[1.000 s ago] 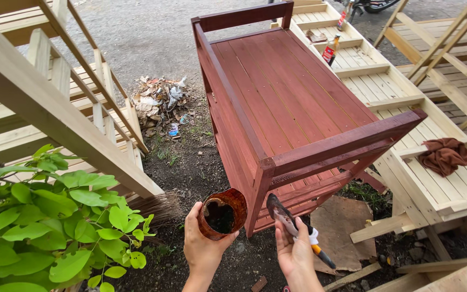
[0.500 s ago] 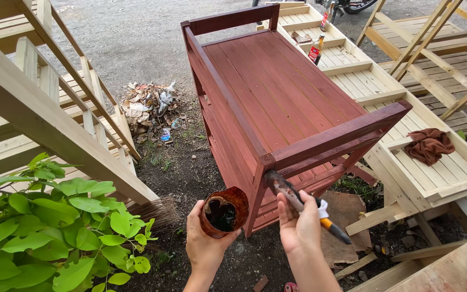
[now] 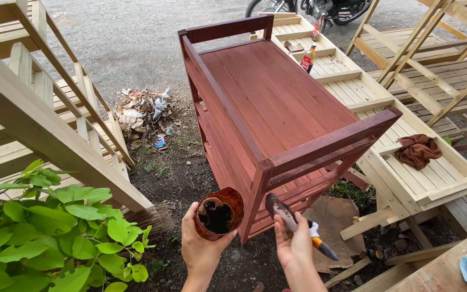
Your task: The person paints a red wooden bench outdoors, holding a paint can in one hand and a wide brush in the other. They brush stain onto the bench frame, rails and legs, moving around the bench to reach different sides and dipping the brush into the can as they work.
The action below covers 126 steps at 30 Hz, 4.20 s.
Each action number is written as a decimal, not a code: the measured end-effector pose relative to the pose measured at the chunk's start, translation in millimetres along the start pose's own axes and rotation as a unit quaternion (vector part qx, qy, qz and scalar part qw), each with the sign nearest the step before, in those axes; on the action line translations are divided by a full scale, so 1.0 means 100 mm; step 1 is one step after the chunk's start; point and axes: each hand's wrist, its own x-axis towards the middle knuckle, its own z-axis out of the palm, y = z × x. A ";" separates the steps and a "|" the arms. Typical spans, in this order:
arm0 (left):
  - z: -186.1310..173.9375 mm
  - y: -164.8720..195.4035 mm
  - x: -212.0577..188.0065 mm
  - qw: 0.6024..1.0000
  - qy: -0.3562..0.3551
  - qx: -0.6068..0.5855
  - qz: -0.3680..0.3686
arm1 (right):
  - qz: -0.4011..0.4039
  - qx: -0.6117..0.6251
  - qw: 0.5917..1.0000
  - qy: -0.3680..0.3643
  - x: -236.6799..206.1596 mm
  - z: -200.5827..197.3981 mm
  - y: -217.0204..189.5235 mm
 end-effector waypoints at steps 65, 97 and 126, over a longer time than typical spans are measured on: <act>-0.02 -0.09 0.17 1.000 -0.014 -0.001 0.012 | 0.007 0.015 1.000 -0.014 -0.20 0.27 0.03; -0.13 -0.02 0.17 1.000 0.023 -0.008 0.005 | -0.499 -0.585 0.519 -0.373 -0.89 0.76 -1.35; 0.50 0.40 -0.12 0.979 0.178 0.039 -0.087 | -0.435 -0.676 0.156 -0.574 0.85 0.86 -0.84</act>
